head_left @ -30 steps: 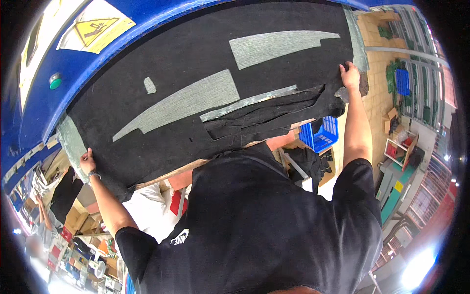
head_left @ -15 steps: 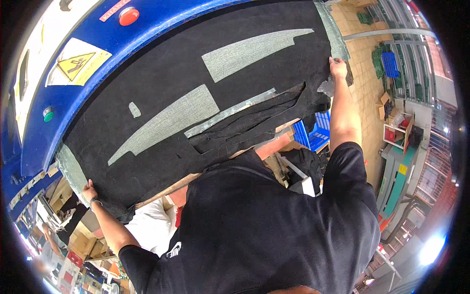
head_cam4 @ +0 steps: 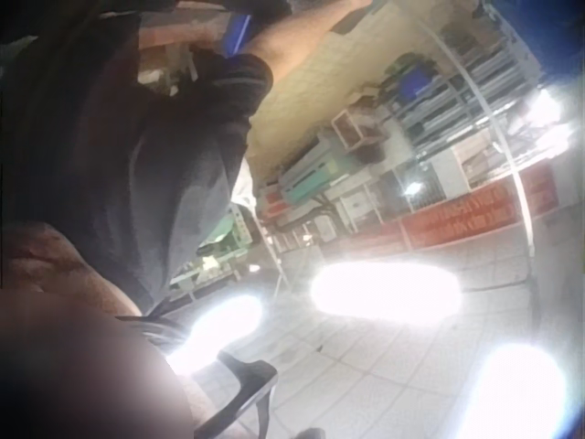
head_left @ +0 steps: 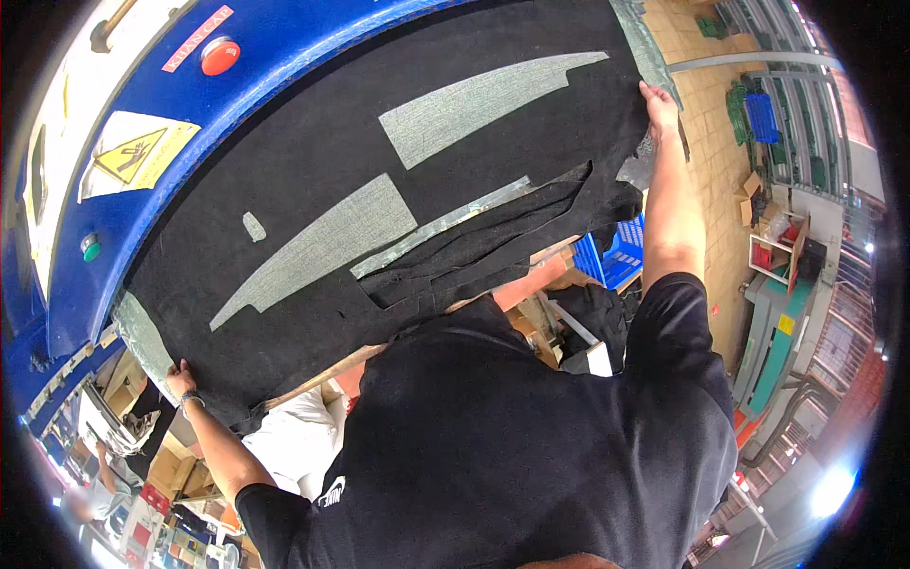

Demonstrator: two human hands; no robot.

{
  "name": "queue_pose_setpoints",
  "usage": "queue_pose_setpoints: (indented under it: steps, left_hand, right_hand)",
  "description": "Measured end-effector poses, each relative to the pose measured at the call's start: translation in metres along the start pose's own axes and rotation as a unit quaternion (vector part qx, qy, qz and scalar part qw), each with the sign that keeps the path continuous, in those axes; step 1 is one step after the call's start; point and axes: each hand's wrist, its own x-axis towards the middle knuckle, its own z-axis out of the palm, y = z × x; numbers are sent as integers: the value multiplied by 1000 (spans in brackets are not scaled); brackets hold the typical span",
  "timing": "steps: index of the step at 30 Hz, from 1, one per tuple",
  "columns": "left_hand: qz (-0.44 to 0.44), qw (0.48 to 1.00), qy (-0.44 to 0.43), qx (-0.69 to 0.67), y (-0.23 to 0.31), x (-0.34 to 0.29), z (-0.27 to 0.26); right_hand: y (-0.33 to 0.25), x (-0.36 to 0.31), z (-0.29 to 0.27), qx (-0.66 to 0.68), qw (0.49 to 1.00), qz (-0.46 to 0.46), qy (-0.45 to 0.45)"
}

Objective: Use a die-cutting press to cut multiple shapes from a sheet of black fabric.

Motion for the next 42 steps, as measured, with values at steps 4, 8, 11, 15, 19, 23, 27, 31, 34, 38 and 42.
queue_pose_setpoints:
  steps: [4, 8, 11, 15, 19, 23, 27, 31, 34, 38, 42]
  left_hand:
    - [10, 1000, 22, 19, 6, -11, -23]
    - [32, 998, -3, 51, 3, 11, -21]
    - [5, 999, -17, 44, -1, -2, -29]
    - [16, 995, -6, 99, 10, -6, -29]
    - [-10, 997, -34, 75, 40, -17, -23]
    - [-13, 991, -18, 130, 38, -27, -34]
    - [-29, 994, -89, 51, 9, -28, -61]
    - [-49, 997, 20, -49, 76, -48, -43]
    - [-111, 993, 8, 48, 58, -53, -48]
    - [-127, 986, -4, 104, 39, -62, -79]
    - [-168, 982, -66, 62, 29, -77, -49]
  right_hand:
    - [-24, 4, 20, -106, 994, 22, 12]
    - [-10, 21, 1, -159, 987, -8, -4]
    - [-21, -6, 19, -274, 958, -68, 59]
    - [-26, -24, 14, -409, 899, -151, 46]
    - [-22, -27, -1, -430, 886, -156, 69]
    - [-15, -19, 12, -419, 894, -152, 50]
    - [10, 12, 26, -516, 843, -154, 1]
    - [27, 34, -30, -499, 838, -219, 23]
    - [36, 61, -45, -523, 820, -233, 25]
    - [52, 48, -38, -521, 826, -214, -10]
    - [40, 58, -95, -571, 788, -230, 3]
